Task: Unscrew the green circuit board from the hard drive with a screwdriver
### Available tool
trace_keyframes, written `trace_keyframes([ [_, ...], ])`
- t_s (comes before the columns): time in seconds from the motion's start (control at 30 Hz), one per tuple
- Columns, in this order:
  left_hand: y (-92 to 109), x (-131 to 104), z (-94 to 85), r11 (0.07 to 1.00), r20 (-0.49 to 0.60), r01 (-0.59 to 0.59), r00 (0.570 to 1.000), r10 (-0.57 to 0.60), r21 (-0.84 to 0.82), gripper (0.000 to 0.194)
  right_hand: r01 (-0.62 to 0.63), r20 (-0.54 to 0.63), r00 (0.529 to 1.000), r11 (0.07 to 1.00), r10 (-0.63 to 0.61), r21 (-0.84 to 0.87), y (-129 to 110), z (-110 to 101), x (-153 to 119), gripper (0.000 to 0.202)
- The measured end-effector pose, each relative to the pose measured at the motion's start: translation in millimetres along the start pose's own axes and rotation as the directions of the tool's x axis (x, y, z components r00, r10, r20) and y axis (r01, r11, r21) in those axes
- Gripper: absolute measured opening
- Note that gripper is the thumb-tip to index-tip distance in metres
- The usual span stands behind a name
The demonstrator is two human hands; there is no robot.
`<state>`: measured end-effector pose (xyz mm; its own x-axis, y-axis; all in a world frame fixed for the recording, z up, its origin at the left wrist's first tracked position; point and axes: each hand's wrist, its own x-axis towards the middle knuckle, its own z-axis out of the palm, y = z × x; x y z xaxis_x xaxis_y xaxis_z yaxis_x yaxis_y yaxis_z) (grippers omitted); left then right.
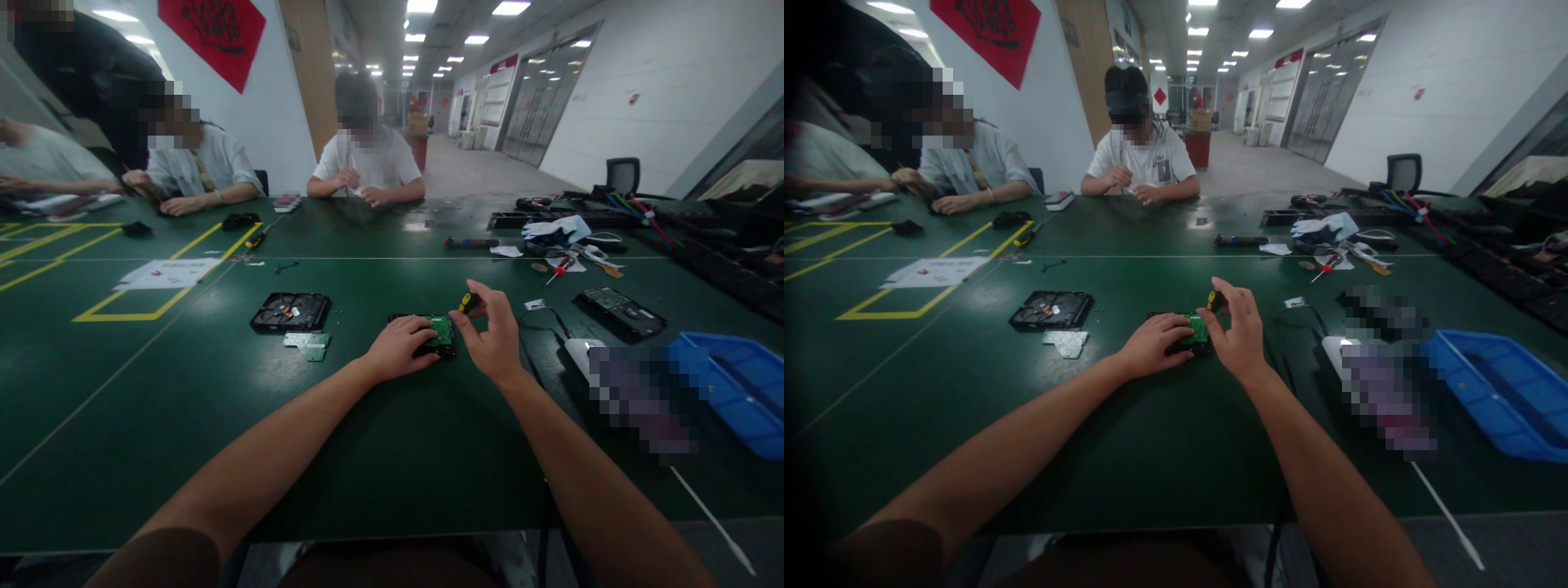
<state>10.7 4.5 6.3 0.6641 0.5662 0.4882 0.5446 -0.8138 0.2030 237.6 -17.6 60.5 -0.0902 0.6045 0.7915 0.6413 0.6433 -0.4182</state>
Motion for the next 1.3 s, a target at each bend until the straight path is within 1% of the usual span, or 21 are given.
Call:
trace_keyframes([
  [0.13,0.0,0.0,0.2,1.0,-0.001,0.004,1.0,-0.004,0.0,0.042,0.01,-0.003,1.0,1.0,-0.01,0.004,-1.6,-0.7,0.8,0.05],
  [0.33,0.9,0.1,-1.3,1.0,0.006,0.004,1.0,-0.004,0.008,0.043,-0.003,0.089,0.996,0.997,-0.004,0.082,-4.4,-0.1,-1.1,0.053],
  [0.5,1.3,0.4,-1.4,1.0,0.0,-0.002,1.0,0.002,-0.001,0.043,-0.008,0.045,0.999,1.0,0.007,0.023,-5.4,-1.0,0.1,0.052],
  [0.57,1.0,0.3,-0.8,1.0,-0.003,-0.003,1.0,0.003,-0.004,0.043,-0.025,0.042,0.999,0.999,0.024,0.028,-3.7,-0.9,0.1,0.052],
  [0.73,0.0,-0.1,0.7,1.0,0.0,0.002,1.0,-0.002,0.007,0.043,-0.094,0.111,0.991,0.989,0.082,0.11,0.8,0.7,-2.5,0.057],
  [0.8,-0.4,-0.4,0.8,1.0,0.004,0.006,1.0,-0.006,0.008,0.044,-0.098,0.099,0.991,0.989,0.088,0.108,1.2,1.3,-3.1,0.056],
  [0.93,-0.5,-0.6,0.2,1.0,0.009,0.0,1.0,0.0,0.003,0.043,-0.079,0.038,0.996,0.996,0.078,0.042,0.1,1.2,-2.2,0.055],
  [1.0,-0.4,-0.3,0.0,1.0,0.005,-0.001,1.0,0.001,0.003,0.042,-0.069,0.027,0.997,0.997,0.068,0.018,-0.4,0.7,-1.4,0.056],
  [1.17,-0.3,0.6,0.3,1.0,0.008,-0.001,1.0,0.001,0.005,0.042,-0.043,0.025,0.999,0.999,0.043,-0.005,0.3,-0.2,-0.4,0.054],
  [1.3,-1.1,0.5,1.5,1.0,0.008,0.006,1.0,-0.006,-0.001,0.043,-0.064,0.058,0.996,0.997,0.061,0.04,1.9,1.7,-1.9,0.057],
])
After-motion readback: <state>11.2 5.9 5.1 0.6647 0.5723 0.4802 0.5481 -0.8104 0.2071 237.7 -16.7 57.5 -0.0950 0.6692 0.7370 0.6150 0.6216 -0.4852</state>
